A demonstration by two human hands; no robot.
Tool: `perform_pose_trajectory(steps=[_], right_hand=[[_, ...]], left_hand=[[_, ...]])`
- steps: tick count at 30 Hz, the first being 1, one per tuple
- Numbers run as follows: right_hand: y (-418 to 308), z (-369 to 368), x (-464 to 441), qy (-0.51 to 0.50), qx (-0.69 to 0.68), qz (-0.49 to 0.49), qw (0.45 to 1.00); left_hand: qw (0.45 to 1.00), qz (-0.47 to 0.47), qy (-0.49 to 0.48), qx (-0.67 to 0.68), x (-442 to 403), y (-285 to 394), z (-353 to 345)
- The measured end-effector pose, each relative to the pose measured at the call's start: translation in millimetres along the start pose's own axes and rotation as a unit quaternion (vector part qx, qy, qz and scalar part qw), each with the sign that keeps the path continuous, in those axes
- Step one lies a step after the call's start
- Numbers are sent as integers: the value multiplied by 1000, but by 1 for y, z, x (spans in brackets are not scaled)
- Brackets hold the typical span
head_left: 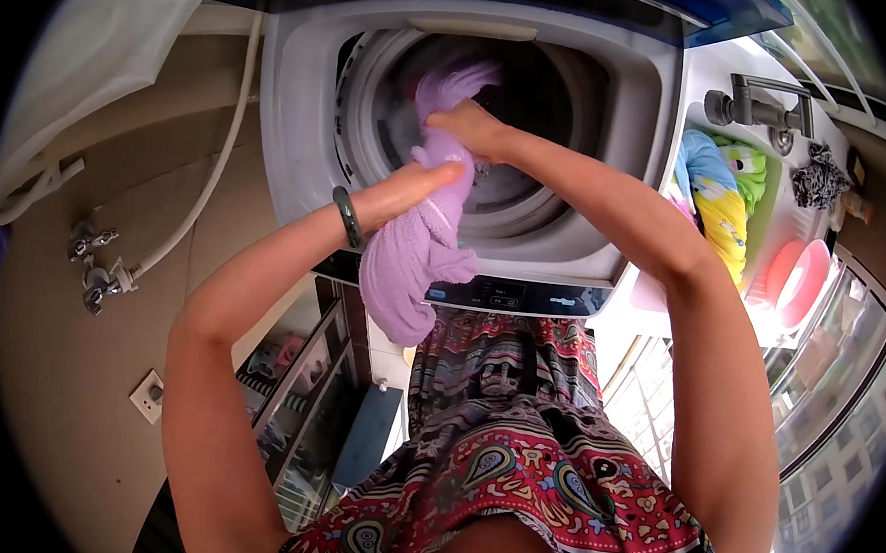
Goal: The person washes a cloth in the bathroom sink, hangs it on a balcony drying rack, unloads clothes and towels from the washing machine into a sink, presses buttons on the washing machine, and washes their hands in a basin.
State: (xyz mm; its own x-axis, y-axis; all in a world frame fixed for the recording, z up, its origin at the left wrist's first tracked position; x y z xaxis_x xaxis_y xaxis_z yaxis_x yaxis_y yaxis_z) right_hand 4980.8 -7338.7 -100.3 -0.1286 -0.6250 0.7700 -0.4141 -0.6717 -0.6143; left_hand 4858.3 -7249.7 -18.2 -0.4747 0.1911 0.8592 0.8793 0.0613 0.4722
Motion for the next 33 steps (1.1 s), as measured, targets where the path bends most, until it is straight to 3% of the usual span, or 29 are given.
perform_pose_trajectory(steps=[1,4,7,9,11,14,15,16,18,19,20,22,25,26,28,29,30,31,33], right_hand=[[3,-12,-7,140,30,34,989],[0,-13,6,115,-38,36,992],[6,-20,19,94,-12,42,995],[5,-28,25,82,-2,47,996],[5,-30,30,146,214,32,965],[31,-6,20,145,179,72,970],[46,2,13,108,-53,49,992],[71,-1,3,128,-313,13,941],[134,-24,-33,214,-514,-148,818],[130,-43,-35,206,-570,-193,772],[98,-52,-25,195,-663,-250,678],[82,-61,-33,-73,-715,53,694],[58,-49,-52,-82,-774,148,610],[52,-40,-54,-87,-772,150,611],[49,-23,-57,-41,-691,99,715],[45,-10,-59,-31,-642,68,763],[46,3,-61,20,-541,50,839],[58,22,-85,42,-402,68,912],[50,54,-100,122,-54,89,987]], left_hand=[[1000,-4,0,1,1,0,-1],[998,-31,-8,-54,5,-8,8],[951,-52,-73,297,-11,-17,19],[936,-24,-75,344,-29,-21,19],[920,18,-48,388,-41,-36,22],[878,15,-130,460,-54,-57,34],[870,22,-103,481,-42,-39,25],[871,21,-104,480,-40,-39,26],[793,58,-134,591,-38,-39,29],[772,63,-141,616,-36,-38,28],[773,66,-142,615,-33,-39,25],[725,17,-205,657,-25,-40,18],[722,-29,-220,655,-16,-49,9],[730,-33,-215,648,-16,-49,11],[753,-32,-209,623,-8,-37,15],[842,12,-136,522,-6,-27,17],[909,56,-60,409,-9,-22,22],[947,43,-48,314,-21,-21,27],[976,4,34,214,-27,6,12]])
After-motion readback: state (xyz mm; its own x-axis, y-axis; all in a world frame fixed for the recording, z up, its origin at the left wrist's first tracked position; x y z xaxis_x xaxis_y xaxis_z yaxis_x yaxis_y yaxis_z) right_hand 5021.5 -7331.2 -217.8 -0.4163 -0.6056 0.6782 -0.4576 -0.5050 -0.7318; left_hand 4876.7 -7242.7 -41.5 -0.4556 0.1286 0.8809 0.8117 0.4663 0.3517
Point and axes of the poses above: each hand's wrist, its own x-axis away from the middle knuckle, its own z-axis out of the back of the hand, y = z × x, the point moved 1 cm from there along -x, towards the middle knuckle, and after that the axes turned 2 degrees about -z, right-handed, at the moved point
